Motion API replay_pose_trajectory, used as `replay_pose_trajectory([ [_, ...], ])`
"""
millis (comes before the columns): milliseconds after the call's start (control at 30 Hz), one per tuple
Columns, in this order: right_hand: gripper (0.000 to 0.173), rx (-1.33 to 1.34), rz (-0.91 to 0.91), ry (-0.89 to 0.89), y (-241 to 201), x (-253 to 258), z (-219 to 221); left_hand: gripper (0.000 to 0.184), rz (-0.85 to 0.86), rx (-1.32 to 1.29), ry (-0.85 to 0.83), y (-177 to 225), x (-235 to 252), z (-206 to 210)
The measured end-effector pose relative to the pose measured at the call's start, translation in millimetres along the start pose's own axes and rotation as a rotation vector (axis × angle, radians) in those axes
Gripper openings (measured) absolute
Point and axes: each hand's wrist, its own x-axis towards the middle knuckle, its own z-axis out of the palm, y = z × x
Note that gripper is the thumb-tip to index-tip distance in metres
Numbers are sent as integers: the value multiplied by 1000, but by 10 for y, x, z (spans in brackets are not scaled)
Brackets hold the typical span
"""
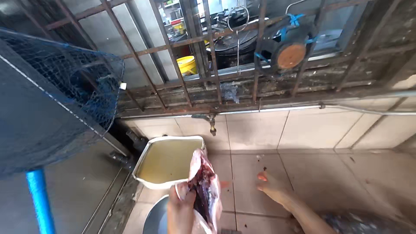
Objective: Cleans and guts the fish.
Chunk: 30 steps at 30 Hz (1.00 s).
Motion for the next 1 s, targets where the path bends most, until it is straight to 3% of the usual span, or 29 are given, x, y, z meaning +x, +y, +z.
replay_pose_trajectory([
  [100,68,199,-111,25,-490,-86,176,42,-28,4,21,-227,161,251],
  [167,91,49,-190,-107,-842,-1,418,44,-47,56,32,-345,220,385],
  [200,93,-68,-188,-168,-955,119,538,45,-38,82,21,-383,234,445],
  [300,42,-190,-115,-217,-974,615,798,44,36,145,-16,-412,241,546],
  [367,22,-92,-77,-210,-840,830,869,41,69,159,-32,-423,273,550],
  [467,23,-113,-32,-134,-807,843,968,38,28,204,-36,-369,358,511],
  [567,37,-297,-51,-10,-971,741,975,40,-71,252,-65,-302,459,427],
  [633,42,-286,-57,46,-999,749,984,40,-96,258,-71,-279,479,410],
  [700,48,-46,-77,157,-958,762,963,40,-88,254,-58,-247,489,420],
  [767,67,349,-53,267,-851,825,885,39,-78,256,-32,-231,491,419],
  [833,73,494,167,195,-608,875,660,37,-79,295,-33,-226,447,395],
  [900,74,399,300,34,-385,811,469,39,-39,347,-48,-182,380,375],
  [1000,52,368,112,-153,-517,319,406,41,40,362,-46,-141,263,399],
])
